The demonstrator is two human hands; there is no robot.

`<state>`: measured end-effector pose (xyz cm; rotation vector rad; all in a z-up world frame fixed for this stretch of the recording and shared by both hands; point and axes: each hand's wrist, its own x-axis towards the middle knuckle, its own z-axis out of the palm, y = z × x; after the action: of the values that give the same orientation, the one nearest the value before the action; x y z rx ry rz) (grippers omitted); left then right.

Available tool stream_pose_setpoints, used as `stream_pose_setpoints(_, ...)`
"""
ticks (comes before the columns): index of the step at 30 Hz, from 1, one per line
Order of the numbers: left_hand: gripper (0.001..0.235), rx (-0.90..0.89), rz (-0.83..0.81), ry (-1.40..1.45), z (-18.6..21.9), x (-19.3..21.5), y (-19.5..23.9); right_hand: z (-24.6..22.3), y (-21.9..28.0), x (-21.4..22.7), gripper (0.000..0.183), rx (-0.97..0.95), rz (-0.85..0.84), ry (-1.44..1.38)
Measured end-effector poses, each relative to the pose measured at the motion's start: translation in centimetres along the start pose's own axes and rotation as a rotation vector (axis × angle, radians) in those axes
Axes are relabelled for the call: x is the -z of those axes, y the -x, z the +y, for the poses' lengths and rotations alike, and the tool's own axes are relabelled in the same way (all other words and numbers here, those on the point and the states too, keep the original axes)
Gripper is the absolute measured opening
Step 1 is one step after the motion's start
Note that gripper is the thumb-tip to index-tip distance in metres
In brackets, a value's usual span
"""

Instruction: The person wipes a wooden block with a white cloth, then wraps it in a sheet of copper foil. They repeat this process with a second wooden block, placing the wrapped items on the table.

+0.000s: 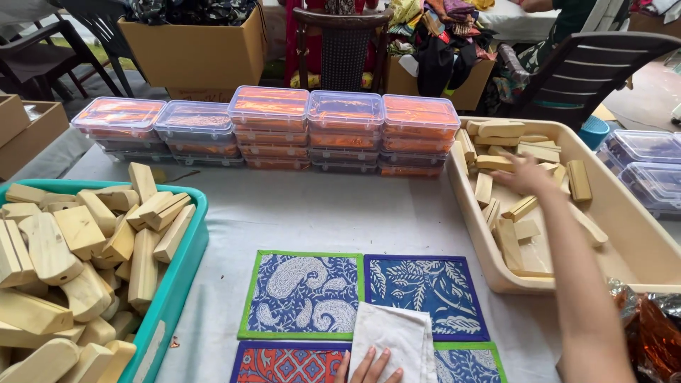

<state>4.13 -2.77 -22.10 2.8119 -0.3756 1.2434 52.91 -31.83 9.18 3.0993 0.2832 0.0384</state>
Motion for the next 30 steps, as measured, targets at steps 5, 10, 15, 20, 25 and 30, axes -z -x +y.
stream_pose_setpoints(5, 0.040, -0.040, 0.123, -0.120, -0.2, -1.6, 0.0, 2.4, -8.8, -16.7, 0.088, 0.140, -0.161, -0.139)
stream_pose_setpoints(10, 0.040, -0.054, 0.197, -0.159, -0.4, -1.6, -0.5, -0.3, -2.2, -8.8, 0.093, 0.061, -0.560, -0.540)
stream_pose_setpoints(15, 0.037, -0.017, -0.006, 0.045, -0.5, 2.9, -1.8, 0.4, 3.0, -3.5, 0.102, 0.100, -0.809, -0.188)
stream_pose_setpoints(20, 0.045, -0.064, -0.059, 0.093, -1.1, 5.5, -3.0, 1.5, 7.8, 2.1, 0.081, -0.179, -0.999, -0.030)
stream_pose_setpoints(25, 0.060, -0.065, -0.185, 0.249, -1.6, 8.1, -4.7, 4.0, 10.0, 4.3, 0.096, -0.327, -1.029, -0.209)
stream_pose_setpoints(30, 0.061, -0.058, -0.271, 0.344, -1.9, 9.3, -5.6, 7.4, 7.4, 1.5, 0.051, 0.119, -0.627, 0.095)
